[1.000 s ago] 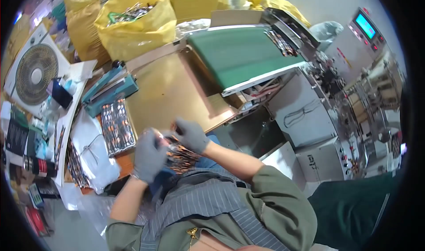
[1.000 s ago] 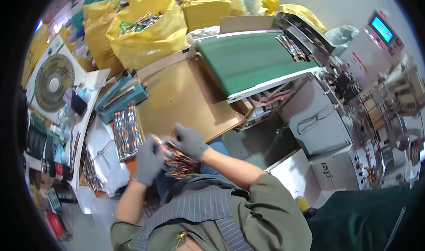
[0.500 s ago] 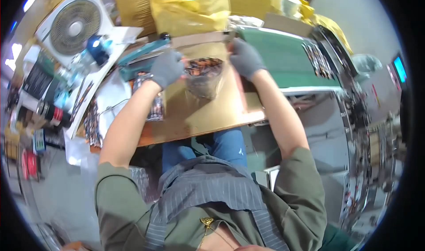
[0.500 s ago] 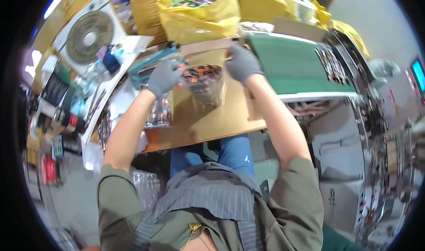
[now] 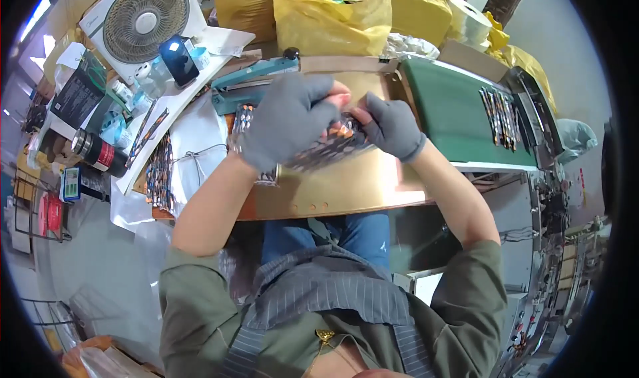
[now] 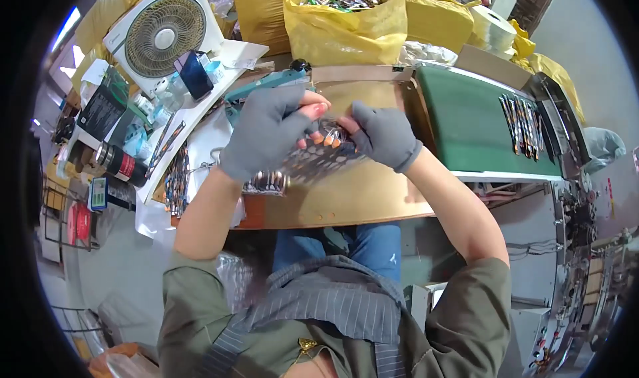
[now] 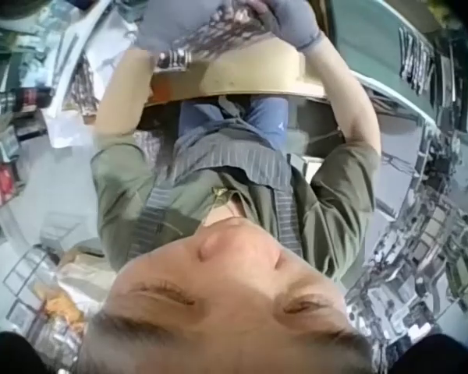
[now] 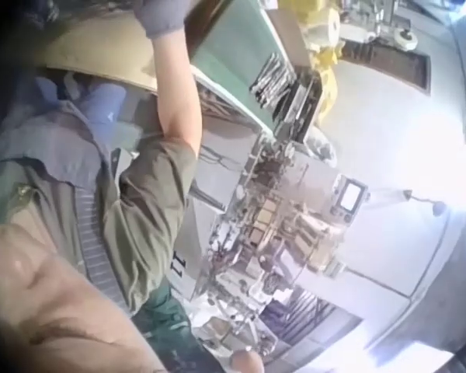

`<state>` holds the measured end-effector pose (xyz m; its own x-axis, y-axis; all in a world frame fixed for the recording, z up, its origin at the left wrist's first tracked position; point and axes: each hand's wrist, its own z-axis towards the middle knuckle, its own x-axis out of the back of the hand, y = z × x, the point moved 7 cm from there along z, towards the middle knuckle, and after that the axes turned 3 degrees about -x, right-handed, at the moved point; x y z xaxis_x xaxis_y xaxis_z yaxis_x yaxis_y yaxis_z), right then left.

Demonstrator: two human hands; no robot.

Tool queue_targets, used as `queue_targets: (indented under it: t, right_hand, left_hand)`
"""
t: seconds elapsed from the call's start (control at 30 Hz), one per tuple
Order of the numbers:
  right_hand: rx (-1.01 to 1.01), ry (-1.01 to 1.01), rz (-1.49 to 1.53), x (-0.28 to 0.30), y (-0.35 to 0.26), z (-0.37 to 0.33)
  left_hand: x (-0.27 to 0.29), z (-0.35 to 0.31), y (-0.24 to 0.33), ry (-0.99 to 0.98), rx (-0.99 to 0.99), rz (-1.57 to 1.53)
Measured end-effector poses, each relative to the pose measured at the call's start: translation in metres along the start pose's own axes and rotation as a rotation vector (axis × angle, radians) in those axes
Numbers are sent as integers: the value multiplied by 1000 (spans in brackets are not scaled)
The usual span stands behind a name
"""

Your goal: Gather metal components, place them into plastic bags, and seal the bags at a workstation.

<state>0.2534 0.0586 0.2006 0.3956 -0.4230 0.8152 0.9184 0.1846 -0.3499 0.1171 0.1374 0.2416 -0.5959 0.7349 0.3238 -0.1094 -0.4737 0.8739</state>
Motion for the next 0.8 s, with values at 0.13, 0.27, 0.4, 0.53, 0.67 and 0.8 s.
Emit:
queue_targets:
  t: [0.13, 0.27, 0.4, 0.53, 0.67, 0.8]
  right_hand:
    - [-405, 107, 705, -35, 34, 25]
    - [-14, 82, -213, -106, 40, 84]
    - [-416, 281, -122, -145, 128, 139]
    - [-435, 215, -143, -156, 110, 211]
    - [-205, 196, -96, -148, 51, 249]
    - [-517, -17, -258, -214, 139, 202]
  left_hand:
    - [61, -6, -12, 429, -269, 183]
    - [21, -31, -204, 35, 379, -60]
    - [29, -31, -267, 199, 535, -384]
    - [61, -18, -304, 319, 549, -440]
    - [96, -24, -349, 425, 937, -586]
    - [86, -13, -360, 371, 749, -641]
